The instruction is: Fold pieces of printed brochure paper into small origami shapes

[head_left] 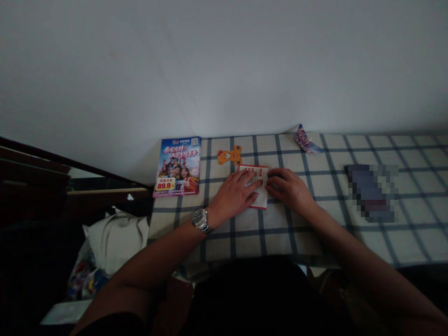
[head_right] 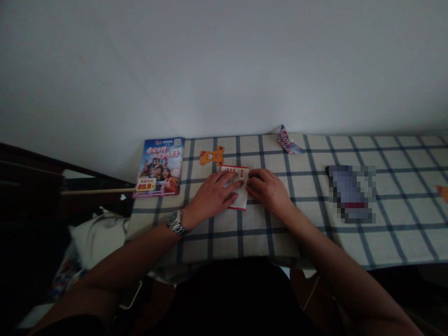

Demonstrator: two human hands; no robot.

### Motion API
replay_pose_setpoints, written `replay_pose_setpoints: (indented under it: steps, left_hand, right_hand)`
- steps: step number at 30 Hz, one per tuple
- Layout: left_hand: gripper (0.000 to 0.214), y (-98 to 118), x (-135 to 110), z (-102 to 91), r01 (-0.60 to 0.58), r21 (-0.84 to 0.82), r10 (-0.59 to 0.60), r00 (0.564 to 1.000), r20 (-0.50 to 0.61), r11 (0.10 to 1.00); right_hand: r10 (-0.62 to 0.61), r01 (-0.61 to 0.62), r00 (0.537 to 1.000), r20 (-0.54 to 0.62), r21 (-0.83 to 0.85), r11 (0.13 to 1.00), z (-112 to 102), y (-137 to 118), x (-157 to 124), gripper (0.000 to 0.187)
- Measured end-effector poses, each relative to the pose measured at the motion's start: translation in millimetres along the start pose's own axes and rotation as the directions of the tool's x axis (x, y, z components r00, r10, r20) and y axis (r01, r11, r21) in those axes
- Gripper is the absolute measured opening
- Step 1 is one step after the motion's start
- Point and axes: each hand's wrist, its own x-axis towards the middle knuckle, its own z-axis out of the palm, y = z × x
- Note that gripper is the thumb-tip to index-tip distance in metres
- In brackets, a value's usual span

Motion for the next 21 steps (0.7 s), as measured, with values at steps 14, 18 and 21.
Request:
replay_pose_setpoints:
  steps: [14,18,21]
  left_hand:
    - [0.043,4.5,-1.4,1.5,0.003,0.016,-0.003,1.000,-0.006,1.000]
    - [0.043,3.8,-2.0,2.1,0.005,0.013,-0.005,1.000,-0.007,1.000]
    - [0.043,4.1,-2.0,1.7,-0.001,0.024,0.001,1.000,-0.007,1.000]
  right_hand:
    - [0.015,-0.015,1.000,0.002,0.013,1.000,2.4,-1.0,-9.2,0.009]
    - [0.010,-0.009,1.000,-0.016,0.024,1.000,0.0,-3.1,-7.6,0.007]
    - [0.021,-0.021,1.000,-0.007,0.034,0.999,-0.1,-3.4,-7.3,0.007]
